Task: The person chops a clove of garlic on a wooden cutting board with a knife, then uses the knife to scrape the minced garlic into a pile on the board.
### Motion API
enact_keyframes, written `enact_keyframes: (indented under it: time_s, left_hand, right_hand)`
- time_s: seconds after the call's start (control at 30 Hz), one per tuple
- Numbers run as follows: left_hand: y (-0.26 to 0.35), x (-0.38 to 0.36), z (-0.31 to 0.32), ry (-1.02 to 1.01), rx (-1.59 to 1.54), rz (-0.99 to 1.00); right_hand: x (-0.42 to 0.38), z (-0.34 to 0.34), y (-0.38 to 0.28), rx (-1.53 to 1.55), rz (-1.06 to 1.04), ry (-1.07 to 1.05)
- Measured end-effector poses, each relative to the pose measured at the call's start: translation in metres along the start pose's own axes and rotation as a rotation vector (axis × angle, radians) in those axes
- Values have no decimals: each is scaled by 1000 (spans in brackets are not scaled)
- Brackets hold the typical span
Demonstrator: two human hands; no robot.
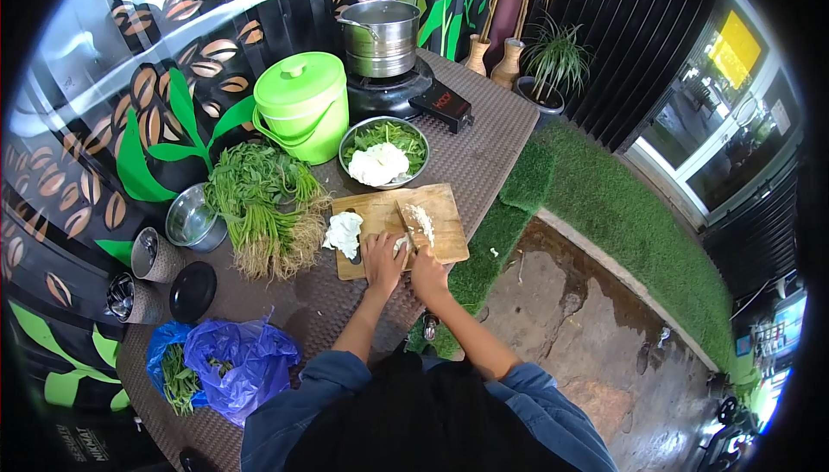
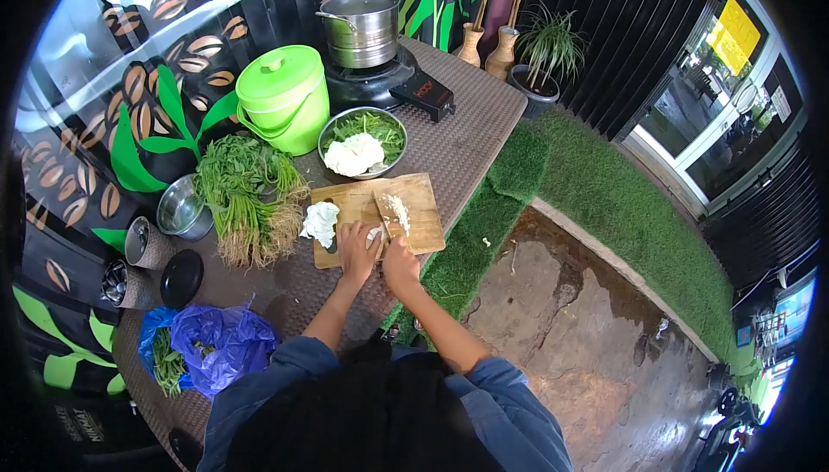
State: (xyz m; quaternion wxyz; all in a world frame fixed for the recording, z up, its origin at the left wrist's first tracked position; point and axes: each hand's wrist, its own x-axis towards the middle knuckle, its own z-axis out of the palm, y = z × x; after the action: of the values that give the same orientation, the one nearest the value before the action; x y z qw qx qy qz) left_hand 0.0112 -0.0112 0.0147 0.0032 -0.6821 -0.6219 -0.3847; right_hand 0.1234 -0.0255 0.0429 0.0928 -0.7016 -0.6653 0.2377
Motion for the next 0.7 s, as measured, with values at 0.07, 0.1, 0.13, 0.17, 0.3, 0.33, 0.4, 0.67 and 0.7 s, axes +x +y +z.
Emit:
enact_keyframes:
  time_s: [0.07,0.1,0.13,0.17,0.3,0.33,0.4,0.67,0.7]
  left_hand:
    - [-3,-3,3,-9,-3,-2]
    - [-4,-1,3,-11,-7,2]
    - [-4,-1,3,-10,-6,2]
    - [-4,-2,2,-7,-4,3]
    - [-5,-1,4,5,-23,-8]
    - [-4,-1,4,5,-23,-11]
    - [-5,-2,4,-12,-9,-15]
    - [-4,-2,3,-11,3,-22]
    - [-5,-3,4,-7,9,-24]
  right_hand:
    - [18,2,5,-16,-78,30]
    - [19,-4,4,-32,-93,-4]
    - [17,-2,4,-32,-94,-3]
    - [13,-1,4,2,-67,12]
    - [4,5,-1,-20,-28,56]
    - [9,6,0,-22,-29,54]
    - [20,6,2,-12,-80,69]
    - [12,6,4,34,-47,31]
    - [15,6,5,41,-66,10]
